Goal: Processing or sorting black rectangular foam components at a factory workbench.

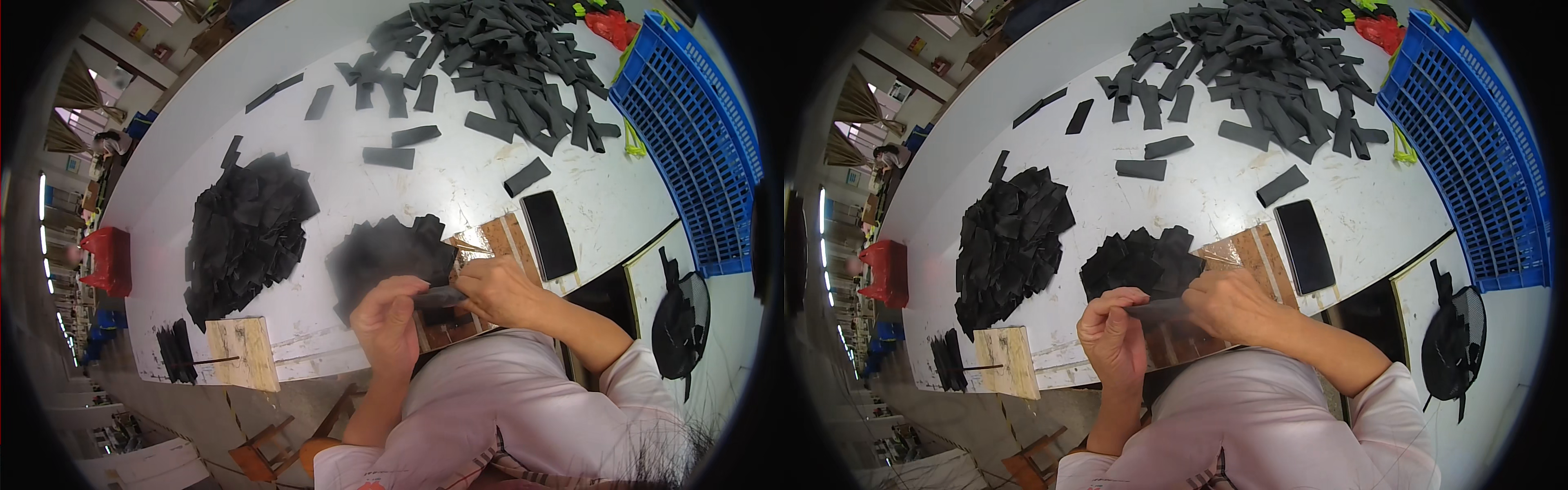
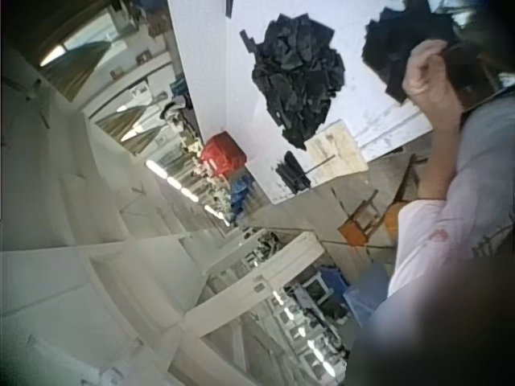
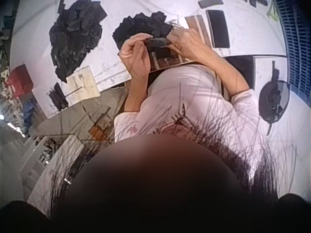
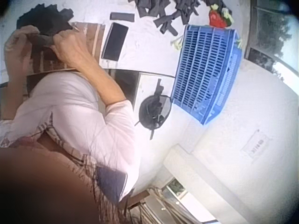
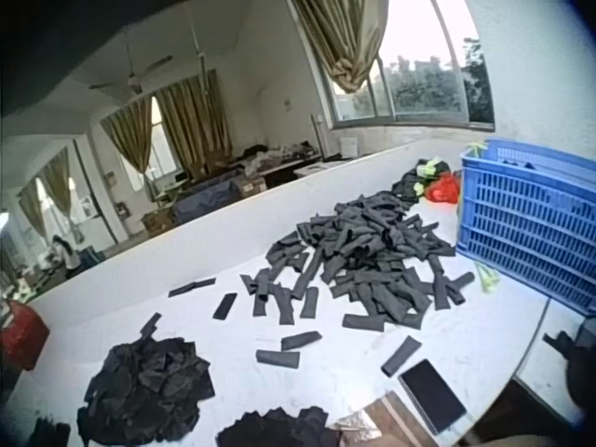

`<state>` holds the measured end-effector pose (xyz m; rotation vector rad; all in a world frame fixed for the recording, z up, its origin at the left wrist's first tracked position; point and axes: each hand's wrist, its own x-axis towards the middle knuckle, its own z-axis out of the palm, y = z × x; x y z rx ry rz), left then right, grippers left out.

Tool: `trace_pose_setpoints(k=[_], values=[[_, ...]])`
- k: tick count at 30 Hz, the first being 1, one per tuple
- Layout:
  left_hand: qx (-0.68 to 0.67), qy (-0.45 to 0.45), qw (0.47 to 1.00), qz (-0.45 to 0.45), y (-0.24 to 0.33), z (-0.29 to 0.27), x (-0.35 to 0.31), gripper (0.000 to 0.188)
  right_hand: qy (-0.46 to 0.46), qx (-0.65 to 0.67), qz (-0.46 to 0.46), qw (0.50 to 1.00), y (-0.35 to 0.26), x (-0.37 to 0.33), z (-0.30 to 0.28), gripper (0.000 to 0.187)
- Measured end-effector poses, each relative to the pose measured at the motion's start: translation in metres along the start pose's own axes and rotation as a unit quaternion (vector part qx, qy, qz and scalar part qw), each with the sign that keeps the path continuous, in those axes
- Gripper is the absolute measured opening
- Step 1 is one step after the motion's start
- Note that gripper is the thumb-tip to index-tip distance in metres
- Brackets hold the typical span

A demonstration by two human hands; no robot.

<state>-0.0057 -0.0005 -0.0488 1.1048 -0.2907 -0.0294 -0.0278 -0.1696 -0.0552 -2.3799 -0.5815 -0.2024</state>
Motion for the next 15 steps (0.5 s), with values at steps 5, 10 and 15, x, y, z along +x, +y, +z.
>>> trace_pose_setpoints(k=[5,10,15], values=[[0.021,-0.008,1.0,-0.004,0.002,0.006,-0.002,0.012,0.044,0.079,0.005,0.996,0.007,-0.007,0.016,0.022],[0.217,0.091,0.972,0.014,-0.01,-0.007,-0.006,0.012,0.007,0.097,0.019,0.995,-0.001,0.006,-0.026,0.013],[0.444,0.189,0.875,-0.035,-0.039,-0.107,-0.02,0.024,0.258,0.239,0.232,0.907,0.028,0.049,-0.055,0.034]])
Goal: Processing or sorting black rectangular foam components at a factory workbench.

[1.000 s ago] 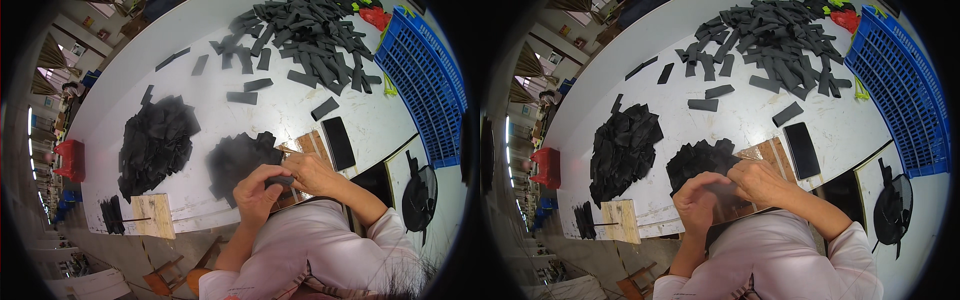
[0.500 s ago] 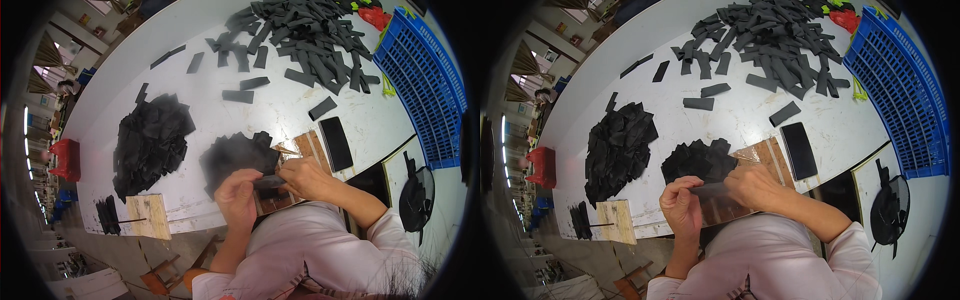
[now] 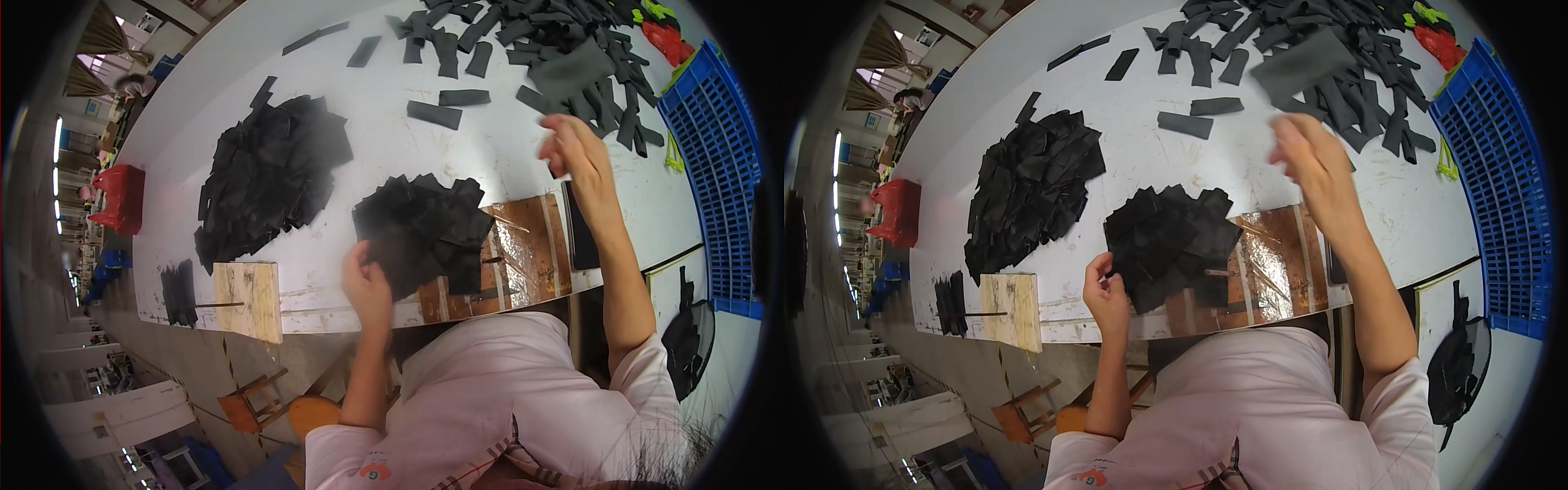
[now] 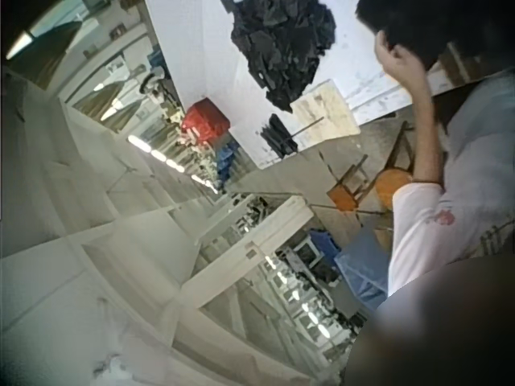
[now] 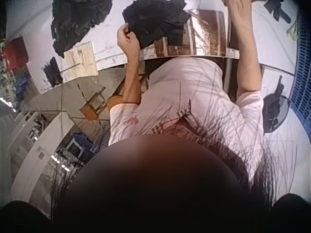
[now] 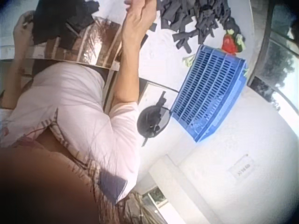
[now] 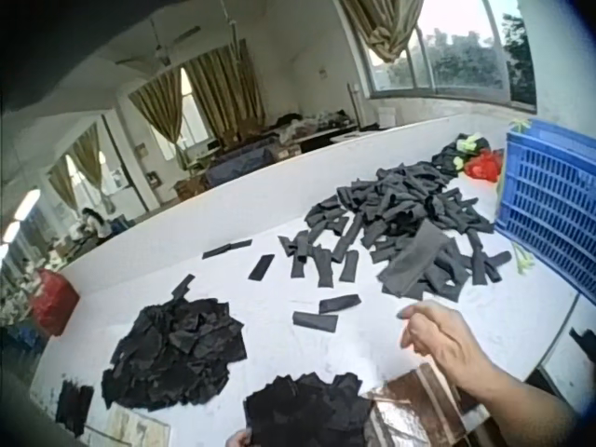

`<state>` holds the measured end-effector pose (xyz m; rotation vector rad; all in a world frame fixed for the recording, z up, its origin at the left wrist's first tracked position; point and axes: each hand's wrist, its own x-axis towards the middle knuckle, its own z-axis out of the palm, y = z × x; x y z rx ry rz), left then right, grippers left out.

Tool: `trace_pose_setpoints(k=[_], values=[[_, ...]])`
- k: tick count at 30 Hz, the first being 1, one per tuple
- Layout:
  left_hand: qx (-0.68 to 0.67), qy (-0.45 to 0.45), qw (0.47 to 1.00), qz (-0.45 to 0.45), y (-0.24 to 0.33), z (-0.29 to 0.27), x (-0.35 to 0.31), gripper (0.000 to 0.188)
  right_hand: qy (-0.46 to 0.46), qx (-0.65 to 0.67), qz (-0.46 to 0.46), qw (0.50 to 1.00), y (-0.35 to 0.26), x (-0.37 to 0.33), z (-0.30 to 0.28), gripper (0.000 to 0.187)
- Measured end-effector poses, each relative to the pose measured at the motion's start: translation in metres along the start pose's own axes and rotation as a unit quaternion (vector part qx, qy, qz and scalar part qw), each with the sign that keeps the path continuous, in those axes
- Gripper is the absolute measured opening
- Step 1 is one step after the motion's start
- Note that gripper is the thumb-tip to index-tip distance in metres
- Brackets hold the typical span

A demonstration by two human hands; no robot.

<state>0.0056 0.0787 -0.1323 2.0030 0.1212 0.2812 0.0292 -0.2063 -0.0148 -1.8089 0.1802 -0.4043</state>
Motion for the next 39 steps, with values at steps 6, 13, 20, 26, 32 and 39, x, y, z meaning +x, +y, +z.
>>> trace_pose_setpoints(k=[6,13,20,26,32,39], values=[[0.277,0.007,0.957,0.081,-0.056,-0.017,0.009,0.029,-0.136,-0.003,0.004,0.991,0.01,-0.105,0.018,0.017],[0.219,0.016,0.973,0.074,-0.058,-0.04,0.017,0.009,-0.368,-0.03,0.022,0.929,0.025,-0.116,0.074,0.015],[-0.112,-0.012,0.984,-0.139,0.034,-0.066,-0.002,0.004,-0.217,-0.037,-0.199,0.955,-0.005,-0.11,0.096,0.016],[-0.015,-0.273,0.959,0.079,0.075,-0.066,-0.009,0.008,-0.279,-0.086,-0.291,0.911,-0.008,-0.081,0.098,0.025],[-0.289,-0.231,0.916,-0.158,0.068,-0.057,-0.014,0.013,-0.398,0.045,0.069,0.914,-0.004,-0.079,0.084,0.018],[-0.24,-0.332,0.901,-0.141,0.071,-0.069,-0.012,0.016,-0.399,0.068,0.124,0.906,-0.005,-0.082,0.08,0.018]])
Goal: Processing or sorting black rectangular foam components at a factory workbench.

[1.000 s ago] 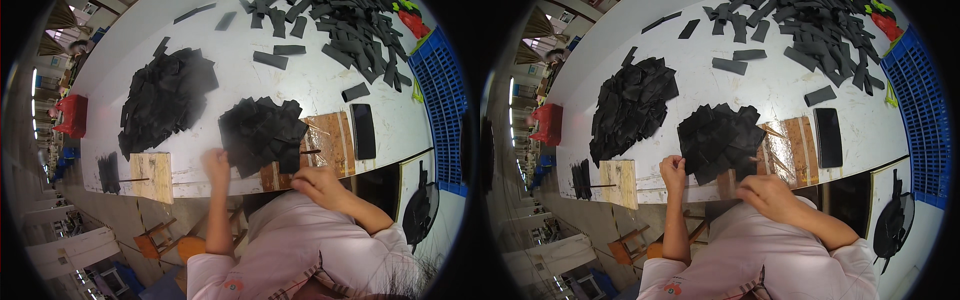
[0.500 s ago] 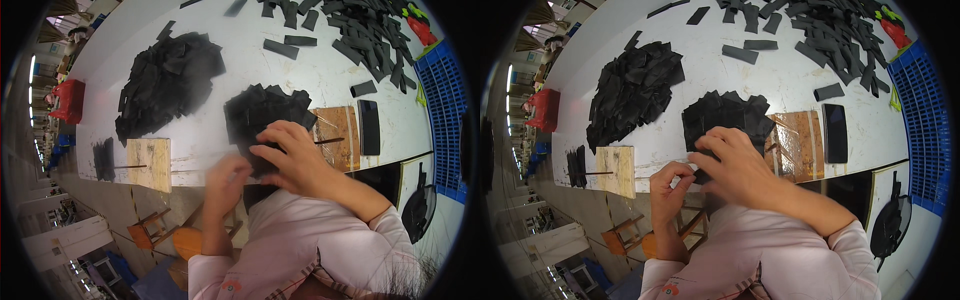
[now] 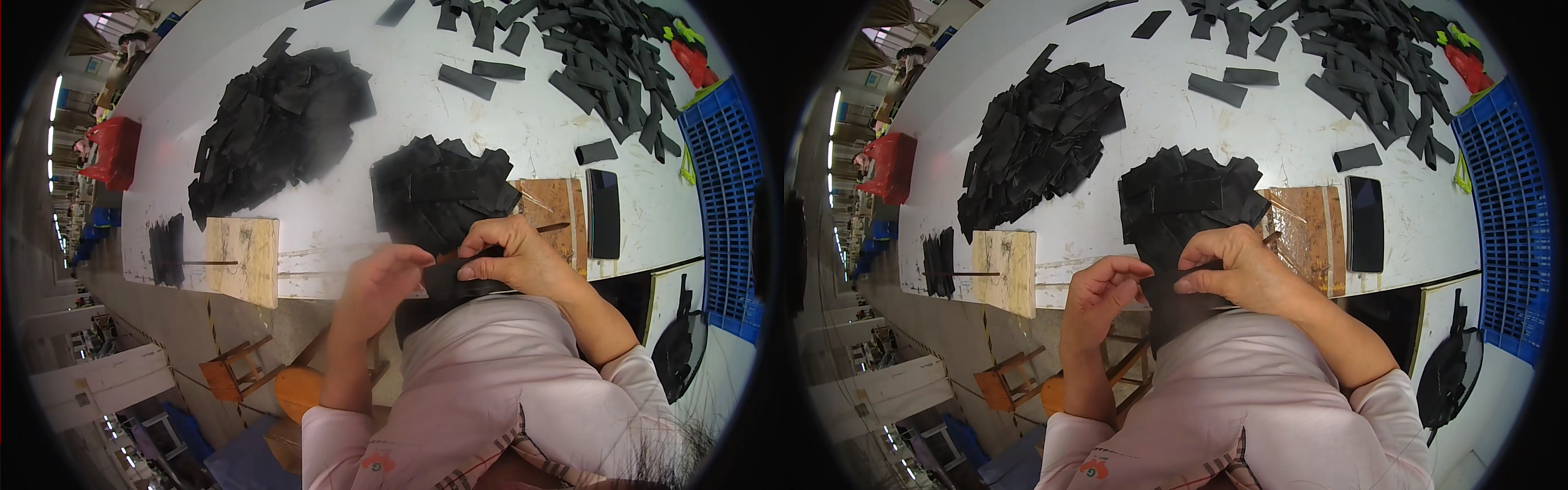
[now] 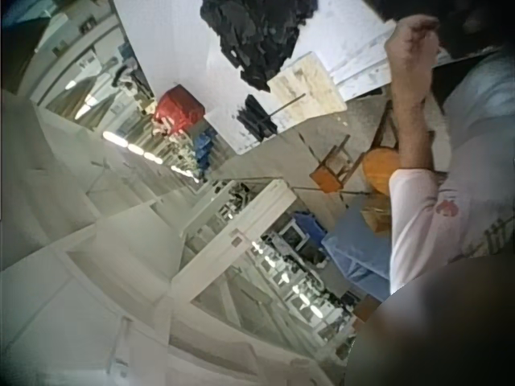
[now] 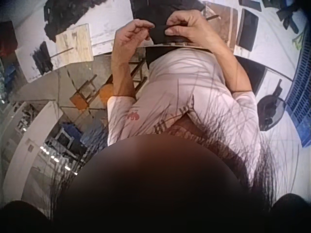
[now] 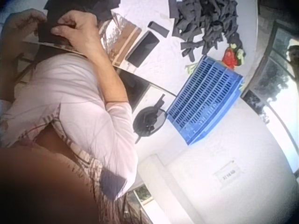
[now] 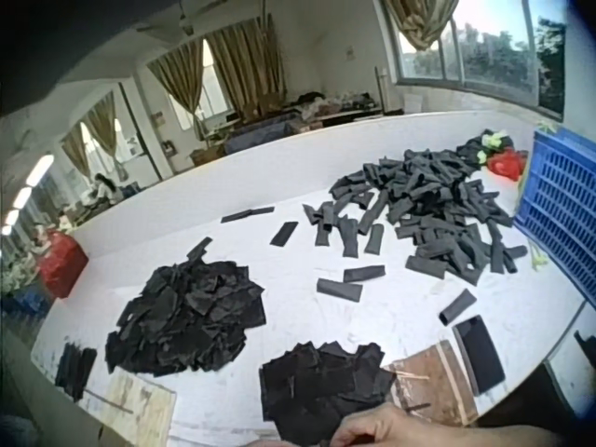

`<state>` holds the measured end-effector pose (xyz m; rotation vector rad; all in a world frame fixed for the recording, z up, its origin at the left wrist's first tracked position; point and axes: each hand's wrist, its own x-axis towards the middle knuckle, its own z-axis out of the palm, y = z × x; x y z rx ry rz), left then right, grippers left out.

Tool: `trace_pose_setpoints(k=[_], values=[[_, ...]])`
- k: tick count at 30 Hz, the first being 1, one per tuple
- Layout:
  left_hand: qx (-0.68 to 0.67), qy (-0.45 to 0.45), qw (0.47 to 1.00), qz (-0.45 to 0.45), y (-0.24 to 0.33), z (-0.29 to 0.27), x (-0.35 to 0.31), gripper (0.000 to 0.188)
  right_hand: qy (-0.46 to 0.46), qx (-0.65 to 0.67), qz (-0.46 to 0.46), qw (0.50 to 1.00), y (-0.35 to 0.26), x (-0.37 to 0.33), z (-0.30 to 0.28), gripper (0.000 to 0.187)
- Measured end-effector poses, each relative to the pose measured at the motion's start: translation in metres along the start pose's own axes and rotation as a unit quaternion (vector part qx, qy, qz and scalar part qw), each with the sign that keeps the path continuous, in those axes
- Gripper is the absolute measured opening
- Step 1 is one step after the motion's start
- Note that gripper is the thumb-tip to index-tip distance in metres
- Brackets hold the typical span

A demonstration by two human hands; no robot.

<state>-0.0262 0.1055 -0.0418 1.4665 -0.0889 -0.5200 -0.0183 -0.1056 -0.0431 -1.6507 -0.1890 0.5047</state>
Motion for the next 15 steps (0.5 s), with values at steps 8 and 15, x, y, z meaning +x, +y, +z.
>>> trace_pose_setpoints(k=[8,15], values=[[0.046,-0.041,0.998,-0.009,-0.007,-0.01,0.008,0.016,-0.023,-0.01,-0.004,1.0,-0.002,0.006,0.0,0.019],[0.176,0.187,0.965,0.061,-0.022,0.017,0.006,0.013,0.245,-0.391,-0.266,0.846,0.004,0.007,0.023,0.038]])
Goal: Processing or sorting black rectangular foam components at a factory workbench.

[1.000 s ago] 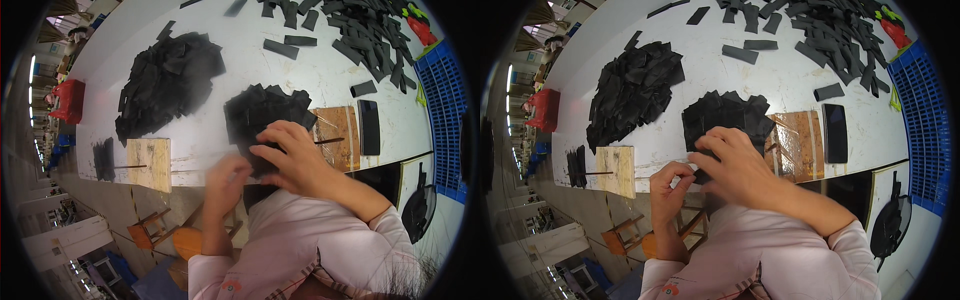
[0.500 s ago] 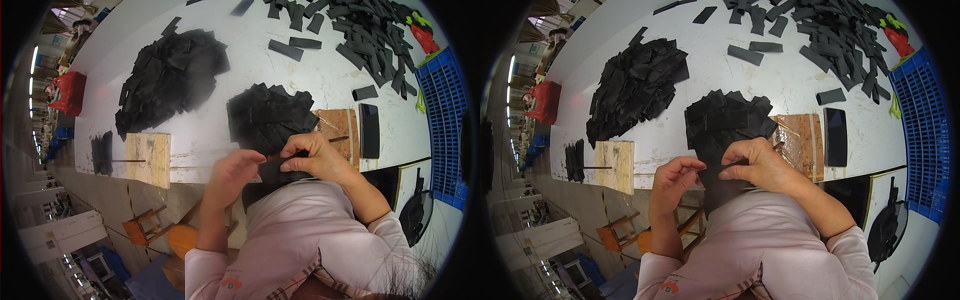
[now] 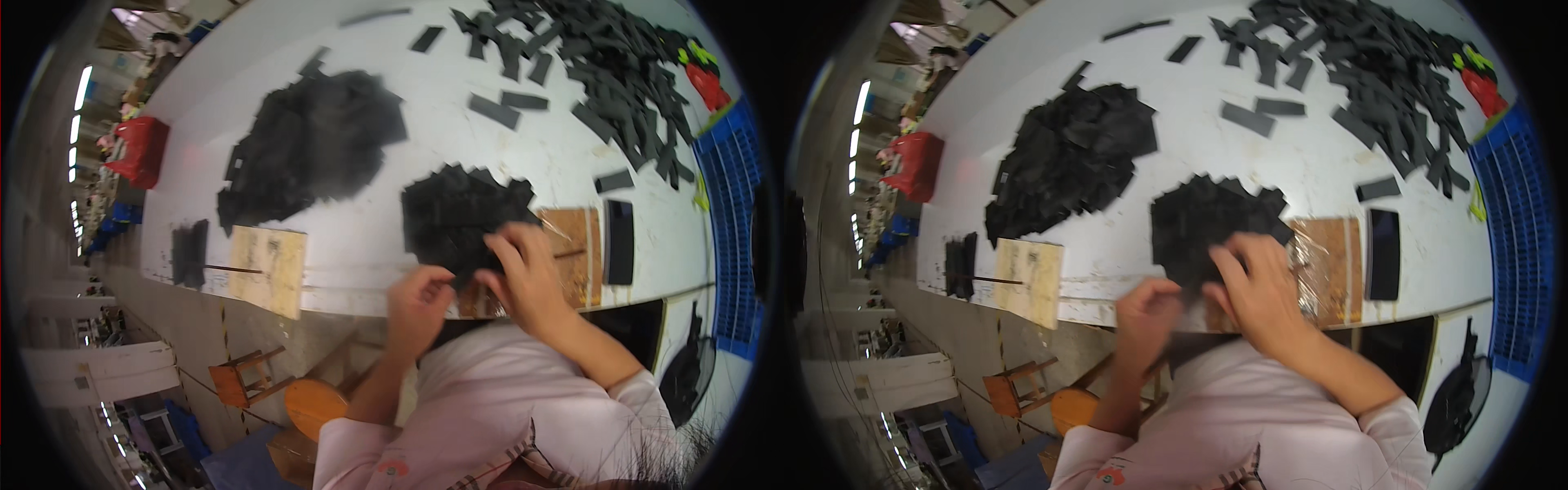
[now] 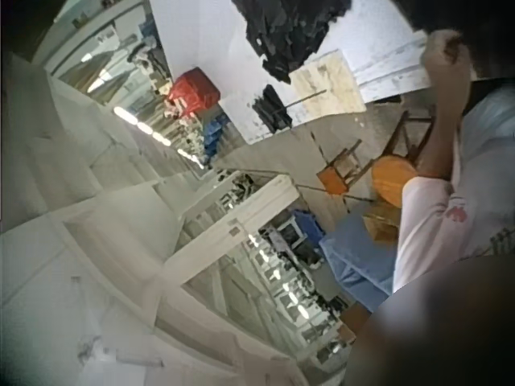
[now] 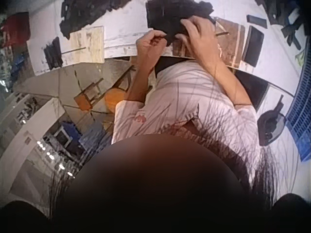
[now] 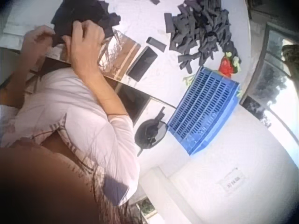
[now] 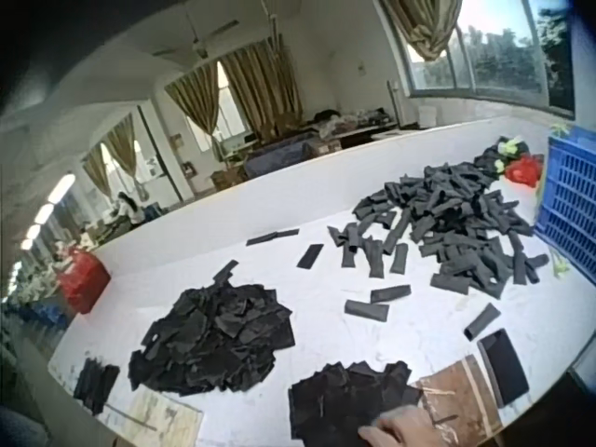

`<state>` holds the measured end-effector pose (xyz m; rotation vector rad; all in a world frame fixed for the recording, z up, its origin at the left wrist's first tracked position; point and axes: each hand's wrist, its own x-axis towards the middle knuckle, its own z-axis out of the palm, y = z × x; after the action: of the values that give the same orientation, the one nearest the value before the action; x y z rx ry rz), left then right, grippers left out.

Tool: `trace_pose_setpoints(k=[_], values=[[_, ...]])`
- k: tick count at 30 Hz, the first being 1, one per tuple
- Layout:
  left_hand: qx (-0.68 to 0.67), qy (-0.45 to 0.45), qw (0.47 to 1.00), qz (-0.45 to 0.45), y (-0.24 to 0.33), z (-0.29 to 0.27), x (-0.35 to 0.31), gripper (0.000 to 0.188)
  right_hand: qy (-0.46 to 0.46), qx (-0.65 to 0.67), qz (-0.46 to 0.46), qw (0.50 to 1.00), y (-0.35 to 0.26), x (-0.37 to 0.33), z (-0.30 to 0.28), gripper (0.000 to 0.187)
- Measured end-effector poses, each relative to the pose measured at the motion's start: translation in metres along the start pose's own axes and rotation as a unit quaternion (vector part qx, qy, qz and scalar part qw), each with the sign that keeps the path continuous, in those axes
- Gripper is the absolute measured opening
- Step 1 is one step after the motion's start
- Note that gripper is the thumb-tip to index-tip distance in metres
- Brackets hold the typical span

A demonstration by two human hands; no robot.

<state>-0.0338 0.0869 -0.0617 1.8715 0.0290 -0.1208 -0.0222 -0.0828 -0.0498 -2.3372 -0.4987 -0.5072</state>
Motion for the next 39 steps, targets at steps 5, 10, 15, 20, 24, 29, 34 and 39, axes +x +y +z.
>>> trace_pose_setpoints(k=[5,10,15,20,24,29,34,39], values=[[-0.129,0.035,0.991,0.012,0.001,0.037,-0.016,0.009,-0.048,0.194,0.098,0.975,-0.014,-0.016,-0.005,0.02],[0.097,0.144,0.969,0.173,0.004,0.044,-0.014,0.005,-0.047,0.102,0.024,0.993,-0.01,-0.012,0.002,0.013],[-0.148,0.142,0.976,0.074,-0.024,0.053,-0.006,0.007,-0.054,0.023,0.005,0.998,-0.002,-0.016,0.02,0.018],[-0.531,-0.1,0.828,-0.148,-0.011,0.022,0.006,0.016,-0.026,0.182,0.12,0.976,0.006,-0.016,0.017,0.006],[-0.393,-0.126,0.903,-0.119,-0.012,0.031,0.003,0.019,-0.118,0.497,0.364,0.779,0.012,-0.018,0.014,0.004],[-0.012,0.1,0.995,0.024,-0.002,0.048,0.001,0.02,-0.073,0.751,0.443,0.484,0.012,-0.024,0.023,0.016],[-0.156,0.039,0.986,-0.043,-0.018,0.049,0.002,0.019,-0.112,0.592,0.376,0.703,0.023,-0.031,0.027,0.02],[-0.484,-0.173,0.85,-0.117,-0.012,0.038,-0.006,0.031,-0.05,0.64,0.39,0.661,0.013,-0.04,0.016,0.019]])
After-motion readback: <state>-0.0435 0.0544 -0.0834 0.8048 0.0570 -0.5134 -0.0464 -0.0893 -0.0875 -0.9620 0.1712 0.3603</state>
